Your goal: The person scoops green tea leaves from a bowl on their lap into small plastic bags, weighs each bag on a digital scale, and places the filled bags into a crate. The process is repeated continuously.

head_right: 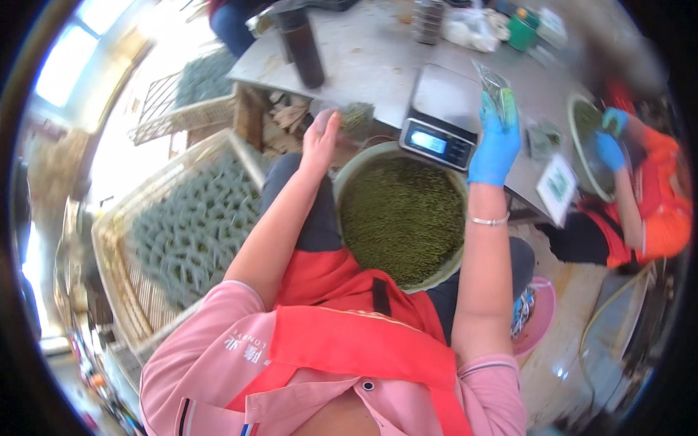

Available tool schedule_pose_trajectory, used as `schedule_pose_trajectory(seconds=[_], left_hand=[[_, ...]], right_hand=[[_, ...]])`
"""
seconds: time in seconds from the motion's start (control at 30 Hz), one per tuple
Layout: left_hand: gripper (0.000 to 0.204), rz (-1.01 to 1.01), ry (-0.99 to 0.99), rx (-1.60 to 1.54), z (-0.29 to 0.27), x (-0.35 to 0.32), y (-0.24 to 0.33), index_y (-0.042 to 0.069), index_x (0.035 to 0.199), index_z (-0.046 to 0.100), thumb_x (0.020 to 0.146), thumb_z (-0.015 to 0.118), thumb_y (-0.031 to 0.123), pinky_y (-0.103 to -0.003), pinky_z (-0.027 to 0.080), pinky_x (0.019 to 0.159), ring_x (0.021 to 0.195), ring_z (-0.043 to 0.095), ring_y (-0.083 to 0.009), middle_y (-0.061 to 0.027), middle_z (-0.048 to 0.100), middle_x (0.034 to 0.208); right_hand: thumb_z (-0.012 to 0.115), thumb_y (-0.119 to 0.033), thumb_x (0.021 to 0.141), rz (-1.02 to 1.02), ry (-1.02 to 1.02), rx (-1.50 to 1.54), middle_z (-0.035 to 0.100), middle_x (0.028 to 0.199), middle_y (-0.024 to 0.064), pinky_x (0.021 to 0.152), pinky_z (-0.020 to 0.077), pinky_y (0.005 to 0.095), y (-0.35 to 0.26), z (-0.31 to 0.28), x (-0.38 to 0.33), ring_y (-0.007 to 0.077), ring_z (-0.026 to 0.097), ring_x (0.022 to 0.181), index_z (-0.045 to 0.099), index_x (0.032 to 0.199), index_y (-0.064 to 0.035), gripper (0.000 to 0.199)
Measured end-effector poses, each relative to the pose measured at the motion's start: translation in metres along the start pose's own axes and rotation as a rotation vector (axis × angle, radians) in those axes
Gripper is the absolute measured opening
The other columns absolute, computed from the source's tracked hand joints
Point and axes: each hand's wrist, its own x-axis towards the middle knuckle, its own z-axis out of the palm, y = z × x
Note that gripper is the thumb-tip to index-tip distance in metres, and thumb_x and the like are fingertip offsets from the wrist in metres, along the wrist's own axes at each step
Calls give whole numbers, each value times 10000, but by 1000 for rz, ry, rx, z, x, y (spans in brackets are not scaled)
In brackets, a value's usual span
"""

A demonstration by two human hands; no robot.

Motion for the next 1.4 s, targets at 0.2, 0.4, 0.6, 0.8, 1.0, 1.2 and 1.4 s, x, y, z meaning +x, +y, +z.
schedule_pose_trajectory(seconds=[0.2,0.4,0.6,0.8,1.0,1.2,1.4], left_hand=[[419,71,271,-10,-136,-49,33,59,1110,566,890,497,409,-364,447,800,908,610,-300,-194,632,924],[402,-190,685,567,-350,-203,62,107,1123,571,913,433,421,-377,484,742,814,643,-278,-176,654,858],[563,-659,833,1190,-501,-312,31,62,1215,521,877,372,486,-431,431,863,984,592,-345,-182,624,1051],[443,-1263,214,892,-533,-294,-37,-9,1013,619,840,384,325,-442,438,863,968,593,-355,-195,618,1045],[383,-950,-55,1231,-466,-302,-23,-53,856,614,797,428,276,-411,494,644,655,633,-312,-215,631,750],[434,-935,16,1231,-489,-308,-49,-24,1077,532,787,486,294,-436,478,769,862,614,-359,-215,621,973],[456,16,253,1406,-334,-229,32,37,1172,509,773,602,238,-385,443,823,1007,557,-304,-146,608,1064]], right_hand=[[509,-35,859,127,-428,-229,495,1251,104,903,441,310,26,16,-64,175,529,1076,412,1288,46,447],[447,-65,898,314,-233,-160,545,1199,110,878,455,324,8,-42,-98,212,566,1012,495,1231,3,343],[457,-79,901,458,-450,-230,585,1152,106,808,483,294,21,-38,-129,177,609,888,528,1202,-18,315],[491,-103,896,537,-614,-314,596,1130,104,764,490,273,28,-34,-146,162,617,847,557,1172,-28,293],[545,-86,868,483,-749,-530,616,1084,91,745,499,279,96,-91,-153,181,620,857,567,1158,-14,300],[683,-248,738,311,-1072,-1317,608,1072,196,864,460,392,90,-76,-195,310,586,1003,582,1126,-36,454],[659,-219,720,242,-1177,-1366,636,910,165,750,487,447,93,-65,-210,348,598,900,578,872,-44,245]])
